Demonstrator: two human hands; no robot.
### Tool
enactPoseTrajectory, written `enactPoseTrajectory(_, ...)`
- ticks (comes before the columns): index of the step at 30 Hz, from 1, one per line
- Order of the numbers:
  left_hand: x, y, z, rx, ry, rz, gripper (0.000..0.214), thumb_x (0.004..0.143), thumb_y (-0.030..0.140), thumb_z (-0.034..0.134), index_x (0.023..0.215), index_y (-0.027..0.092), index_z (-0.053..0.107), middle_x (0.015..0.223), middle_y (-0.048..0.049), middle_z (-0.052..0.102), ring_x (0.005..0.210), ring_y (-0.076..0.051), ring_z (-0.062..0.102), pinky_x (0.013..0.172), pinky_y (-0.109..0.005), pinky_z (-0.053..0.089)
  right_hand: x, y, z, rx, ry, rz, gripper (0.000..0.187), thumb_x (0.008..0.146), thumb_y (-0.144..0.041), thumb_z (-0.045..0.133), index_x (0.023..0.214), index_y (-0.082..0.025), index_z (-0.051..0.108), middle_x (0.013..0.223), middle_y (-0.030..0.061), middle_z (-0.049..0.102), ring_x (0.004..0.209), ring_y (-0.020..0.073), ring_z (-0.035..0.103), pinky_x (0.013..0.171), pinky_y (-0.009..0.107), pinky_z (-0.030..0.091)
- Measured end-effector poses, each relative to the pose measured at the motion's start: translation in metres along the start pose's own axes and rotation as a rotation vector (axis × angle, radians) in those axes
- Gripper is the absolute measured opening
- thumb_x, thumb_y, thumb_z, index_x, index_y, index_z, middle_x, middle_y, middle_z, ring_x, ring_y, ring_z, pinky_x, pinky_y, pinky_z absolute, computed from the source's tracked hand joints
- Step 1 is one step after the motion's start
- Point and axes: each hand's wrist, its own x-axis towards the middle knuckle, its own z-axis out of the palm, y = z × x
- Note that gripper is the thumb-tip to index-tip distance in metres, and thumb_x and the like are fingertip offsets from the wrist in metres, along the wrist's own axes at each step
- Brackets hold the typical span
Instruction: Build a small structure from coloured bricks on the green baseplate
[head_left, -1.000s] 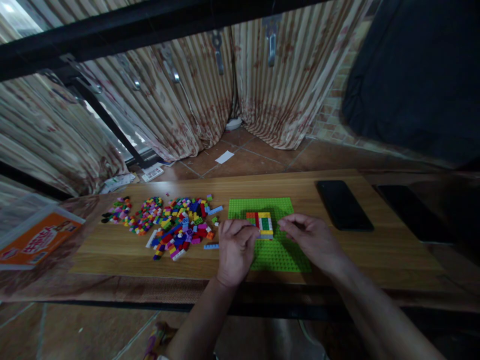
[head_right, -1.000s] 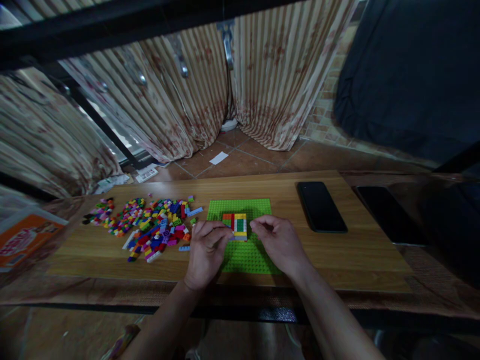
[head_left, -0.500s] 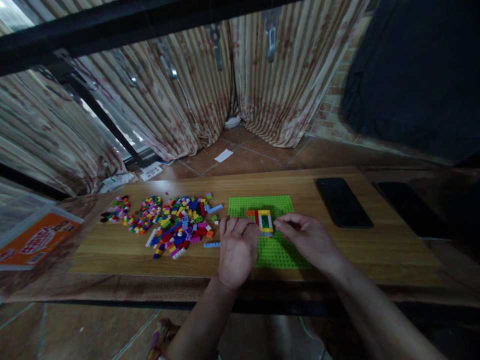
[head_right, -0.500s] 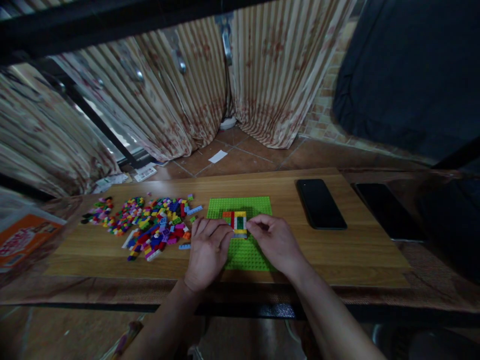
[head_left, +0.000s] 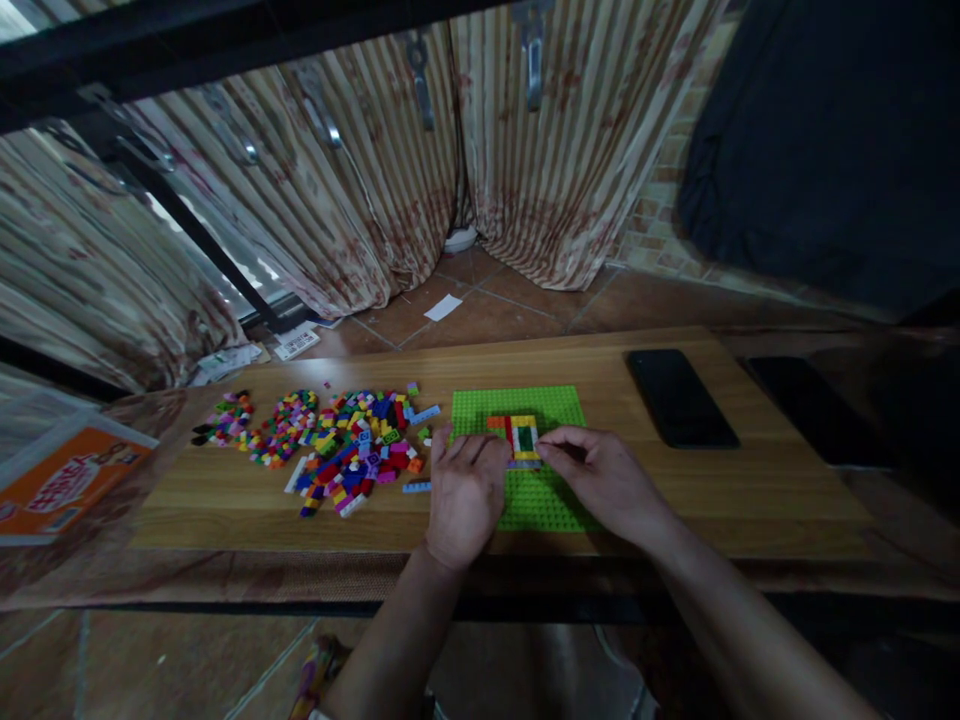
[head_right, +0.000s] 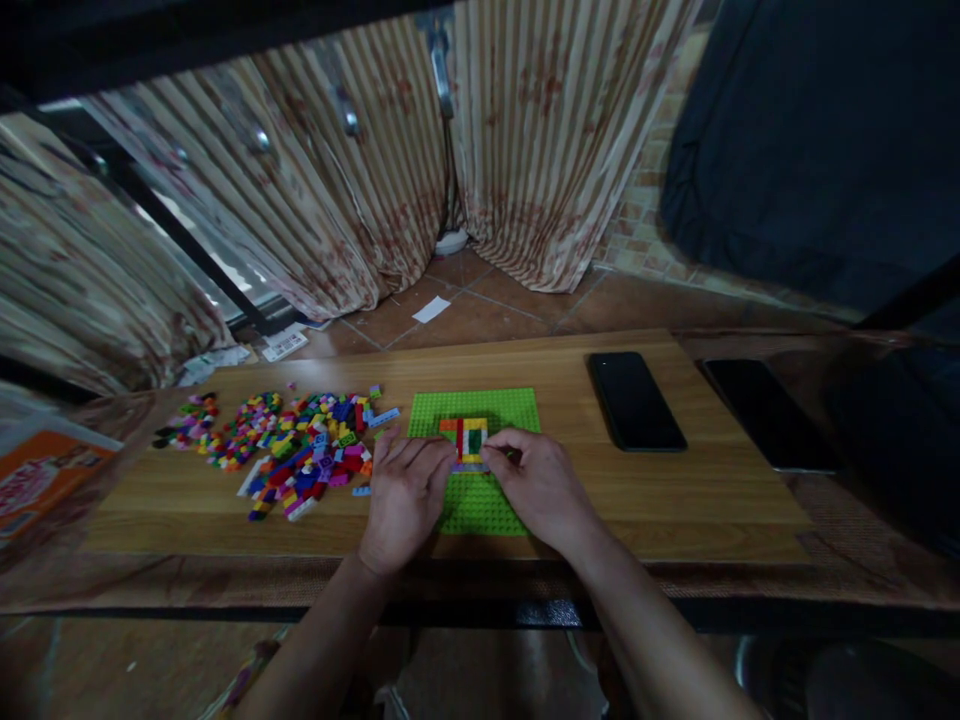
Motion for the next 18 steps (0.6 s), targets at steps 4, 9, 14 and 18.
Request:
enactPoseTrajectory(4, -0.0003, -0.0008, -0.0016, -0.015, -0.034, 0.021, 0.016, 0.092, 0.016, 0.052, 0.091, 0.023, 0.066, 0.094, 0.0001, 0.071, 0.089, -0.018, 0.062, 0.107, -0.046, 0.027, 0.0001, -0.0006, 0.0000, -0.019, 0.015, 0.000, 0.023, 0.083, -0.037, 0.056, 0.084, -0.021, 0.072, 0.076, 0.0006, 0.072, 0.070, 0.0169, 0.062, 0.068, 0.030, 0.041)
enactPoseTrajectory(9, -0.0013, 0.0016, -0.0017, -0.003, -0.050, 0.020, 0.015, 0.091, 0.016, 0.054, 0.091, 0.023, 0.067, 0.094, 0.0003, 0.071, 0.090, -0.018, 0.062, 0.113, -0.050, 0.018, -0.0003, -0.0020, -0.0006, -0.010, 0.015, -0.013, 0.022, 0.084, -0.036, 0.055, 0.084, -0.021, 0.072, 0.080, 0.0009, 0.072, 0.073, 0.0169, 0.062, 0.071, 0.030, 0.042)
enactPoseTrajectory(14, 0.0006, 0.0038, -0.0021, 0.019, -0.041, 0.009, 0.016, 0.091, 0.017, 0.053, 0.089, 0.024, 0.067, 0.091, 0.0009, 0.071, 0.088, -0.018, 0.062, 0.115, -0.052, 0.014, -0.0004, -0.0019, -0.0004, -0.037, 0.014, -0.013, 0.022, 0.084, -0.036, 0.055, 0.084, -0.021, 0.072, 0.076, 0.0000, 0.072, 0.066, 0.0154, 0.060, 0.066, 0.029, 0.041)
enactPoseTrajectory(18, 0.0030, 0.0073, -0.0029, 0.021, -0.030, -0.005, 0.019, 0.093, 0.020, 0.050, 0.085, 0.023, 0.068, 0.088, -0.0004, 0.071, 0.088, -0.019, 0.062, 0.114, -0.054, 0.013, -0.0005, -0.0029, -0.0005, -0.070, 0.011, -0.012, 0.022, 0.083, -0.034, 0.055, 0.085, -0.021, 0.072, 0.077, 0.0005, 0.073, 0.065, 0.0156, 0.060, 0.065, 0.029, 0.040)
